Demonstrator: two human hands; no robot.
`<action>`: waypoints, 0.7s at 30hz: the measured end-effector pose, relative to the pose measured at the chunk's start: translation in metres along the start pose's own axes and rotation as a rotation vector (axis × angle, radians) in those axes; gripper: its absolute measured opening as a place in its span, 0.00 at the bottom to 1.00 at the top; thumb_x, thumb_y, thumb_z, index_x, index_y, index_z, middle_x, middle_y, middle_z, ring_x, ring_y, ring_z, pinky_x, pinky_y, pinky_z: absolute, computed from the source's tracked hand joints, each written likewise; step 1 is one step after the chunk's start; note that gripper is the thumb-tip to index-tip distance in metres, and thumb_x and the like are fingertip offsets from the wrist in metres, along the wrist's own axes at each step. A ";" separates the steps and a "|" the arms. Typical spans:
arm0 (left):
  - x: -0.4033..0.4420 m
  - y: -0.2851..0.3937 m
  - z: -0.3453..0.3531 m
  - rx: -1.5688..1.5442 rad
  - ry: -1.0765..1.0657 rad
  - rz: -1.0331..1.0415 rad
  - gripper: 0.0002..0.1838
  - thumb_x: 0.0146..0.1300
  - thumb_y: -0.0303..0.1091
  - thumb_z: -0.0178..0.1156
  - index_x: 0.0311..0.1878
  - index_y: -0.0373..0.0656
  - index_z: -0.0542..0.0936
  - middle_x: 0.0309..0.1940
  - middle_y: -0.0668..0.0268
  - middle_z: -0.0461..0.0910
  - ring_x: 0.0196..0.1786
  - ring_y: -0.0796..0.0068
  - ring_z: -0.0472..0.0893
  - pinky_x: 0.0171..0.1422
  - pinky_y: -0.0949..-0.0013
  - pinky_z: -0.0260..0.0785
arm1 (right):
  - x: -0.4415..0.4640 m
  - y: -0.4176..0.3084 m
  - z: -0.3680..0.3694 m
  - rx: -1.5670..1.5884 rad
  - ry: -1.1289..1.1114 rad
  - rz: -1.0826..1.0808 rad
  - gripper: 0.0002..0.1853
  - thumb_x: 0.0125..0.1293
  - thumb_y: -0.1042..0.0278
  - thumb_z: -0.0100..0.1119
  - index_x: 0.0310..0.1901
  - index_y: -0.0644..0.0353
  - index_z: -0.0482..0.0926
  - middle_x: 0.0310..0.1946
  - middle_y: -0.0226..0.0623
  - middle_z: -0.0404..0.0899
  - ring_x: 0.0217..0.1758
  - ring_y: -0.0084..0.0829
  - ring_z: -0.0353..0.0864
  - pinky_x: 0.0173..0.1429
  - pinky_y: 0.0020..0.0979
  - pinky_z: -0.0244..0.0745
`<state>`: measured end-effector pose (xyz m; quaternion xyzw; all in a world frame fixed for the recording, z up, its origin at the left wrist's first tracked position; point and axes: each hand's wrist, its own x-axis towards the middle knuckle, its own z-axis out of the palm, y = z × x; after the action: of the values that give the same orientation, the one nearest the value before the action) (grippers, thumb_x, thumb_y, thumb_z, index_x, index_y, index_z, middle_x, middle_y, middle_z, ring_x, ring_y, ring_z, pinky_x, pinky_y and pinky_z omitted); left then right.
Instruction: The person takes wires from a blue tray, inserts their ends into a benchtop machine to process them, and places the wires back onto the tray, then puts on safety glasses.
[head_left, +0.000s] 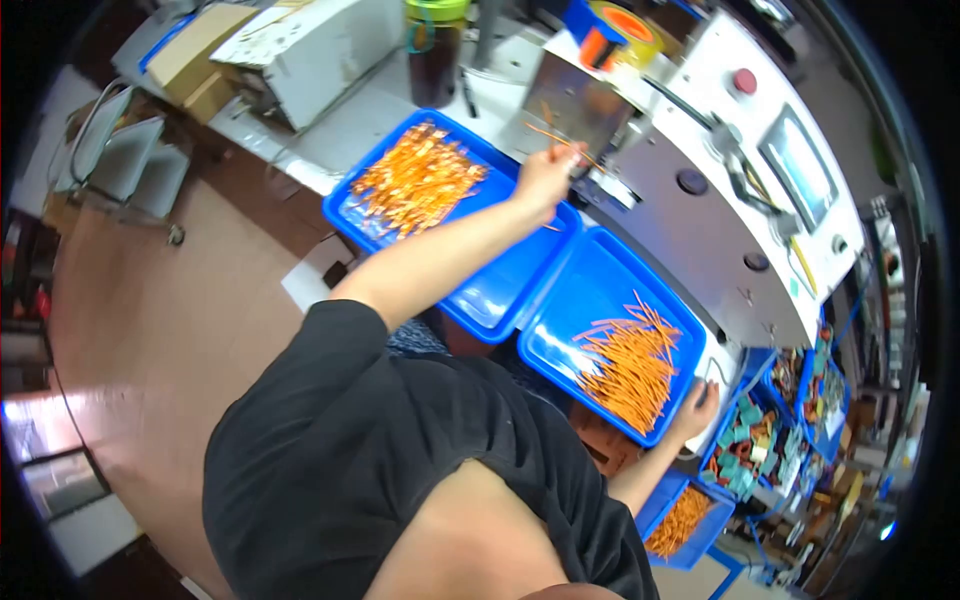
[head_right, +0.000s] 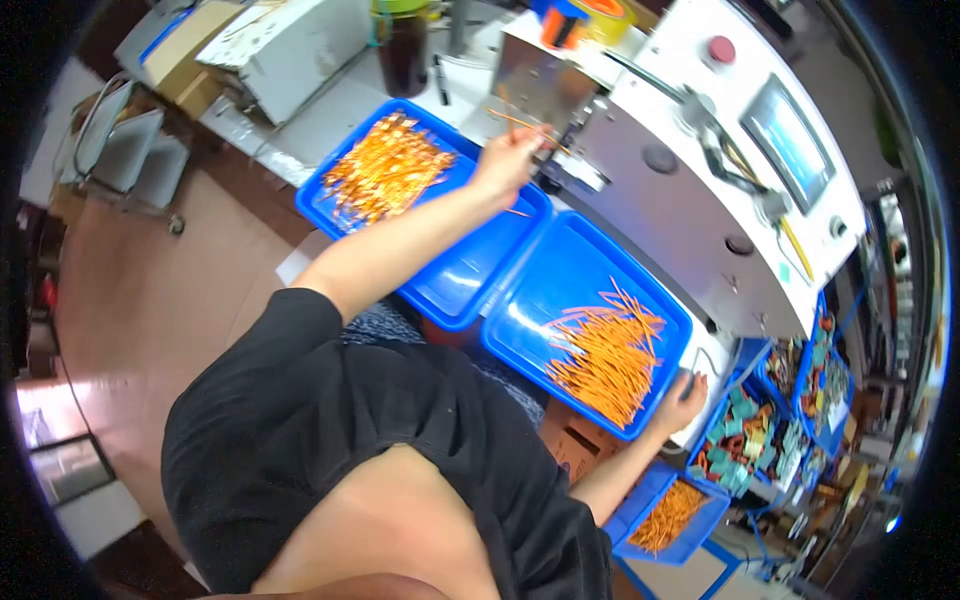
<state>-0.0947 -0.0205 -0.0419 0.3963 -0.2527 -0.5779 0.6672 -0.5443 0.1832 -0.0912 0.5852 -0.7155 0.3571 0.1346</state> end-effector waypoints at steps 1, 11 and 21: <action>-0.012 0.009 0.003 0.043 0.012 0.000 0.13 0.69 0.34 0.55 0.53 0.44 0.80 0.37 0.71 0.81 0.17 0.89 0.60 0.18 0.78 0.50 | 0.001 0.001 0.000 -0.020 -0.027 -0.004 0.18 0.67 0.61 0.58 0.50 0.69 0.79 0.53 0.50 0.78 0.58 0.44 0.76 0.65 0.36 0.66; 0.004 0.022 -0.018 0.437 -0.147 0.131 0.22 0.69 0.53 0.52 0.31 0.42 0.73 0.22 0.72 0.71 0.20 0.83 0.65 0.21 0.71 0.55 | 0.000 -0.016 -0.006 0.008 -0.016 0.016 0.18 0.68 0.62 0.56 0.50 0.70 0.78 0.53 0.52 0.77 0.59 0.47 0.75 0.65 0.40 0.66; -0.083 0.107 -0.079 1.332 0.033 0.460 0.13 0.63 0.43 0.61 0.42 0.44 0.75 0.31 0.55 0.82 0.36 0.53 0.83 0.39 0.56 0.73 | 0.000 -0.023 -0.007 0.004 0.000 0.046 0.20 0.68 0.60 0.56 0.51 0.70 0.78 0.55 0.51 0.77 0.60 0.47 0.74 0.65 0.39 0.65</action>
<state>0.0122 0.0802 0.0122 0.6655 -0.6201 -0.1384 0.3917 -0.5245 0.1870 -0.0784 0.5689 -0.7280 0.3615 0.1253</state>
